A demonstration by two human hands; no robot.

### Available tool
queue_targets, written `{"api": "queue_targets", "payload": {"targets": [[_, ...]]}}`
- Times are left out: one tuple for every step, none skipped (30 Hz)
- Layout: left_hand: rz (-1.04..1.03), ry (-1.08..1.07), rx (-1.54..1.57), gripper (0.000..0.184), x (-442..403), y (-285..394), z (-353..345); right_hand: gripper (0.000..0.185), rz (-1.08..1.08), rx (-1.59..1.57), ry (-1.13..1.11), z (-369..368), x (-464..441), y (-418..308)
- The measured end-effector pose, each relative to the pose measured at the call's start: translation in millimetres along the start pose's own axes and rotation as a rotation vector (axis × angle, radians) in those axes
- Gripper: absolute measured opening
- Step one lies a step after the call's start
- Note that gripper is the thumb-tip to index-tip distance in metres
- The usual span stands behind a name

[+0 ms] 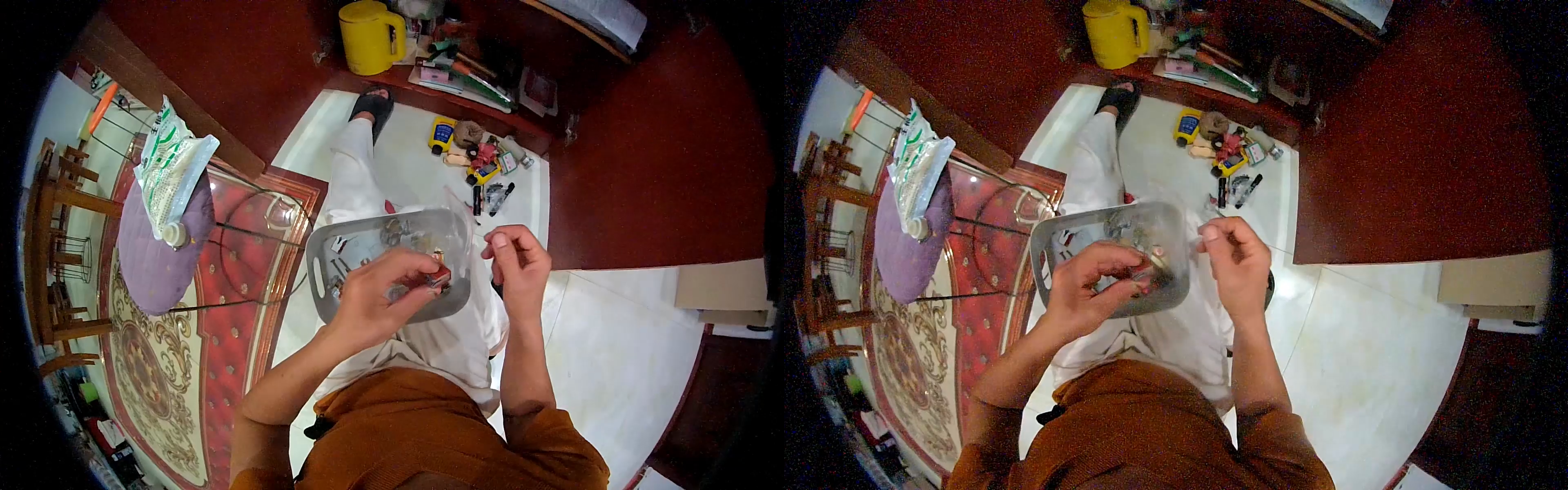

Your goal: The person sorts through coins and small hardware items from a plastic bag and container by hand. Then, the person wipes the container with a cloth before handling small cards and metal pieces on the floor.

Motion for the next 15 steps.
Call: {"api": "queue_targets", "payload": {"targets": [[-0.034, 0.030, 0.027, 0.025, 1.4, -2.7, -1.4, 0.012, 0.026, -0.014, -0.014, -6.0, 0.0, -1.1], [-0.068, 0.059, 0.055, 0.025, 2.8, -3.3, -2.2, 0.013, 0.045, 0.004, -0.012, -11.8, -0.1, -6.1], [-0.044, 0.072, 0.108, 0.025, 4.0, -3.0, -3.0, 0.013, 0.063, 0.022, -0.010, -18.1, -0.8, -14.3], [-0.018, 0.086, 0.160, 0.025, 5.6, -2.8, -3.7, 0.014, 0.080, 0.039, -0.008, -21.9, -2.6, -19.5], [0.007, 0.100, 0.213, 0.025, 7.1, -2.6, -3.8, 0.017, 0.089, 0.073, -0.025, -23.8, -5.6, -19.0], [0.066, 0.109, 0.263, 0.025, 8.0, -2.5, -3.1, 0.016, 0.079, 0.129, -0.037, -26.2, -8.4, -17.9], [0.125, 0.119, 0.312, 0.026, 8.5, -1.0, -2.0, 0.016, 0.069, 0.185, -0.050, -28.9, -11.3, -16.6], [0.183, 0.130, 0.362, 0.026, 9.0, 0.9, -0.8, 0.016, 0.059, 0.241, -0.063, -31.6, -12.9, -14.9], [0.208, 0.135, 0.393, 0.026, 8.9, 3.8, 0.8, 0.015, 0.059, 0.204, -0.081, -34.4, -14.5, -12.5], [0.231, 0.141, 0.425, 0.026, 8.4, 7.0, 2.4, 0.015, 0.059, 0.167, -0.099, -37.4, -16.6, -10.0], [0.254, 0.146, 0.457, 0.026, 7.7, 10.0, 3.8, 0.015, 0.060, 0.131, -0.117, -40.6, -17.9, -9.5], [0.238, 0.153, 0.435, 0.026, 6.5, 13.1, 4.6, 0.014, 0.044, 0.076, -0.139, -43.6, -17.6, -12.3], [0.222, 0.159, 0.414, 0.026, 4.7, 16.0, 3.9, 0.013, 0.027, 0.022, -0.159, -46.5, -16.3, -17.1], [0.206, 0.164, 0.394, 0.026, 2.3, 19.2, 3.0, 0.012, 0.011, -0.032, -0.179, -48.8, -15.8, -20.0], [0.216, 0.150, 0.350, 0.025, -2.6, 24.3, 1.4, 0.011, -0.002, -0.060, -0.195, -50.6, -16.3, -20.5]]}}
Point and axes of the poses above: each hand's wrist, its own x-axis away from the middle knuckle, its own z-axis out of the back of the hand, y = z × x, the point moved 3 cm from there along -x, towards the middle knuckle, and after that the axes turned 7 degrees about -z, right-handed, at the moved point
